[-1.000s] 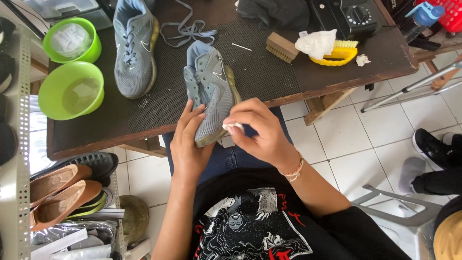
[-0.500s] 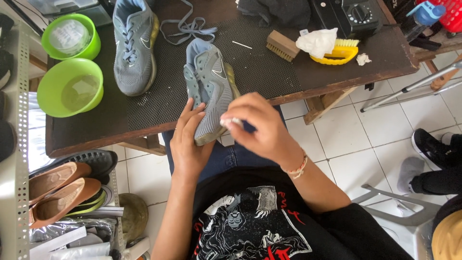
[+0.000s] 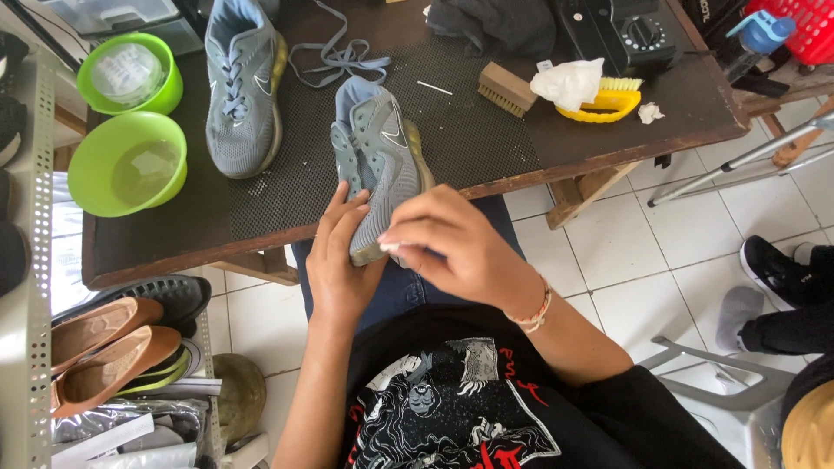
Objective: The person cleans a grey Nike sneaker by wiping the sole and upper with a white cloth. They repeatedly dip the cloth into a green bowl of water and wipe different parts of the shoe, including the laces and the Nike swoosh logo.
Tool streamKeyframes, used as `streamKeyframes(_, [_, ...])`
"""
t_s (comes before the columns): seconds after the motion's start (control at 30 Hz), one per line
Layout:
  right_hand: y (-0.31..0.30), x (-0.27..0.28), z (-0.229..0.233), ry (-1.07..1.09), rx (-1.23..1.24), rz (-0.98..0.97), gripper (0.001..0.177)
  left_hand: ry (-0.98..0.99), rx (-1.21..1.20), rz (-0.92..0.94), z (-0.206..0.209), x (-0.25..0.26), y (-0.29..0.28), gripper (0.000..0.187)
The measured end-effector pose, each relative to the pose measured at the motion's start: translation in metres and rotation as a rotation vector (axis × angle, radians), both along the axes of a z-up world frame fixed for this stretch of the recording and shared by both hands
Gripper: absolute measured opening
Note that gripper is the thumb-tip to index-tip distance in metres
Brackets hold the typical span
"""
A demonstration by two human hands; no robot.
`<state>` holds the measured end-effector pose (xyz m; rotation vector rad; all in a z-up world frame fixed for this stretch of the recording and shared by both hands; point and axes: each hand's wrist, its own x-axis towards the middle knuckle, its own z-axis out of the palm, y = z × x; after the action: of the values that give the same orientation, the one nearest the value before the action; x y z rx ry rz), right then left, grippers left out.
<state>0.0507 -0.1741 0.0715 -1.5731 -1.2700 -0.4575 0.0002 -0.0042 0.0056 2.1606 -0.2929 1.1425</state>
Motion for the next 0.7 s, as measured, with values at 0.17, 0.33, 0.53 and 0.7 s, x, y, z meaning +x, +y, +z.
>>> streamKeyframes(0.17, [0.000, -0.011, 0.000, -0.076, -0.041, -0.047, 0.009, -0.011, 0.007, -0.001, -0.008, 0.001, 0.003, 0.041])
streamKeyframes(0.33, [-0.009, 0.001, 0.002, -0.088, -0.080, -0.067, 0.011, -0.009, -0.007, -0.022, -0.002, 0.000, 0.002, 0.042])
streamKeyframes(0.53, [-0.003, -0.011, -0.001, -0.056, -0.052, -0.030, 0.011, -0.014, -0.003, -0.026, -0.009, 0.003, 0.001, 0.041])
streamKeyframes(0.7, [-0.005, -0.012, 0.005, -0.135, -0.105, -0.064, 0.014, -0.007, 0.009, -0.026, -0.005, 0.003, 0.002, 0.043])
